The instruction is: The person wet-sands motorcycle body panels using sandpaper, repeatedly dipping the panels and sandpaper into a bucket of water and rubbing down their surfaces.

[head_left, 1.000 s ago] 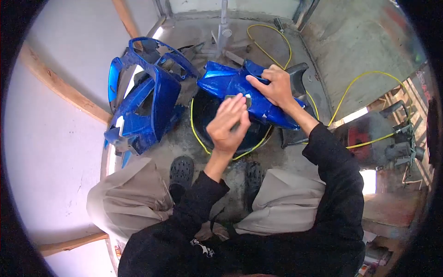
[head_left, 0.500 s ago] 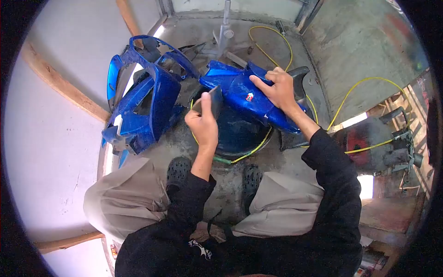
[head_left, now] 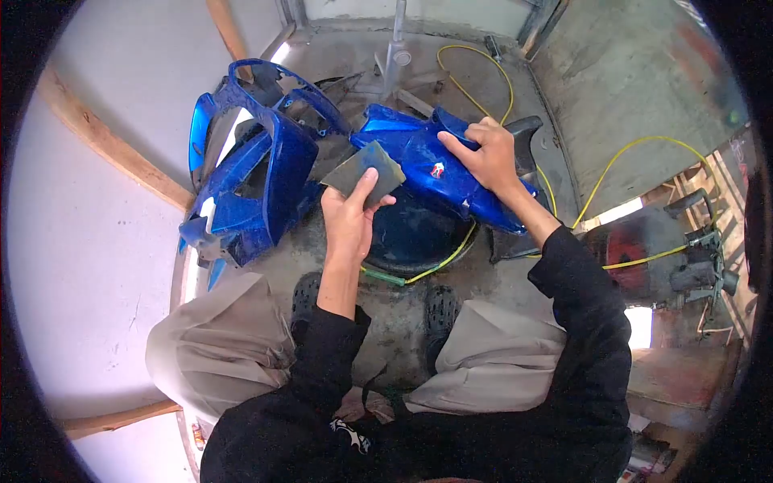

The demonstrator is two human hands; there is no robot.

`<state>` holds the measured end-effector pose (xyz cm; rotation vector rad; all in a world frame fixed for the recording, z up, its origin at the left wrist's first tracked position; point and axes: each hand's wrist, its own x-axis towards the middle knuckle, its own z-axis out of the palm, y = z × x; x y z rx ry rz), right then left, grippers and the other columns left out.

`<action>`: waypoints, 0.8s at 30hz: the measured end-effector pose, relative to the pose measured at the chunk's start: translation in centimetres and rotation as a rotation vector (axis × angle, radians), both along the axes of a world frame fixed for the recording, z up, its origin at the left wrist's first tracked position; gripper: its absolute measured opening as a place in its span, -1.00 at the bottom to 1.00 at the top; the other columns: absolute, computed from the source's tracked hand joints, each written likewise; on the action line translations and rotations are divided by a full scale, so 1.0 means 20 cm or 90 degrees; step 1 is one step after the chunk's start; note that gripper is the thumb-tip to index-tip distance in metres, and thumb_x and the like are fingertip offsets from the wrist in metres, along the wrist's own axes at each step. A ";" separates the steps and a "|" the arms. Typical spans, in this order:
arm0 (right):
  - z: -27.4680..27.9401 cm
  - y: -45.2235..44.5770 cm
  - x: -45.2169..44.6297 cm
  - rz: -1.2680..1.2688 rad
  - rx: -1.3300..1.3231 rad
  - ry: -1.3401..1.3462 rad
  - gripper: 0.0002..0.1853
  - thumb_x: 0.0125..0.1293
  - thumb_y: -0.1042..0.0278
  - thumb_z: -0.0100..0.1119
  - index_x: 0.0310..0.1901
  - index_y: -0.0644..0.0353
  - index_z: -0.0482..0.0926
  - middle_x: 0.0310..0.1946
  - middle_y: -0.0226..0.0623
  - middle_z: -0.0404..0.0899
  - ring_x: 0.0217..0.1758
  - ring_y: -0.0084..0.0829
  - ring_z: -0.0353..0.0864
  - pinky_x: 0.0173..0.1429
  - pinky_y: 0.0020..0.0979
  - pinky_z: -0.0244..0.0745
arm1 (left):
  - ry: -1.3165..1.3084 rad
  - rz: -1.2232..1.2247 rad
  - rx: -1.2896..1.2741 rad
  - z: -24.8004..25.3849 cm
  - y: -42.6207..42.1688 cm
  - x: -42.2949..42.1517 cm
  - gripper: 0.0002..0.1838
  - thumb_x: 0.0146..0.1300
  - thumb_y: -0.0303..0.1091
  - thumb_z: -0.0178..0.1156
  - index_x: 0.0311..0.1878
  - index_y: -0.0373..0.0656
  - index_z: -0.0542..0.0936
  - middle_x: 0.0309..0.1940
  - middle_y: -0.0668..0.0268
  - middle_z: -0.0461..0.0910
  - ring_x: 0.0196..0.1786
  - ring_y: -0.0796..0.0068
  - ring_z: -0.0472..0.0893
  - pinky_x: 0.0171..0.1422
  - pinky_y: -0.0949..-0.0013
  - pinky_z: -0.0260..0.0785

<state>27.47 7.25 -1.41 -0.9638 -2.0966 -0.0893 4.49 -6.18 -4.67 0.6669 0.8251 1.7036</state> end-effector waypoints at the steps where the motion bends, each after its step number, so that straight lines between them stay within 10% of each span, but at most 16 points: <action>1: 0.00 0.00 0.00 0.001 -0.004 0.000 -0.43 0.24 -0.07 0.53 -0.67 0.24 0.58 -0.65 -0.15 0.54 -0.49 -0.15 0.45 -0.36 -0.12 0.35 | 0.020 0.020 0.000 -0.01 0.00 0.00 -0.74 0.52 -0.41 0.28 0.20 -0.23 0.65 0.03 0.19 0.78 0.06 0.38 0.78 -0.10 0.29 0.71; 10: 0.00 0.00 0.00 -0.006 -0.001 0.001 -0.42 0.24 -0.10 0.52 -0.66 0.25 0.59 -0.64 -0.14 0.56 -0.49 -0.13 0.46 -0.34 -0.11 0.38 | 0.751 0.375 0.239 0.02 -0.03 0.18 -0.71 0.35 -0.60 0.33 0.10 -0.17 0.79 0.07 0.19 0.76 0.15 0.17 0.69 0.27 0.20 0.50; 24: 0.00 -0.01 -0.01 -0.037 0.005 -0.008 -0.42 0.24 -0.13 0.51 -0.65 0.25 0.63 -0.62 -0.16 0.60 -0.44 -0.14 0.54 -0.28 -0.13 0.46 | 0.660 0.471 0.258 -0.04 0.04 0.30 -0.69 0.18 -0.67 0.29 -0.02 -0.19 0.76 0.02 0.22 0.78 0.10 0.09 0.66 0.28 0.14 0.46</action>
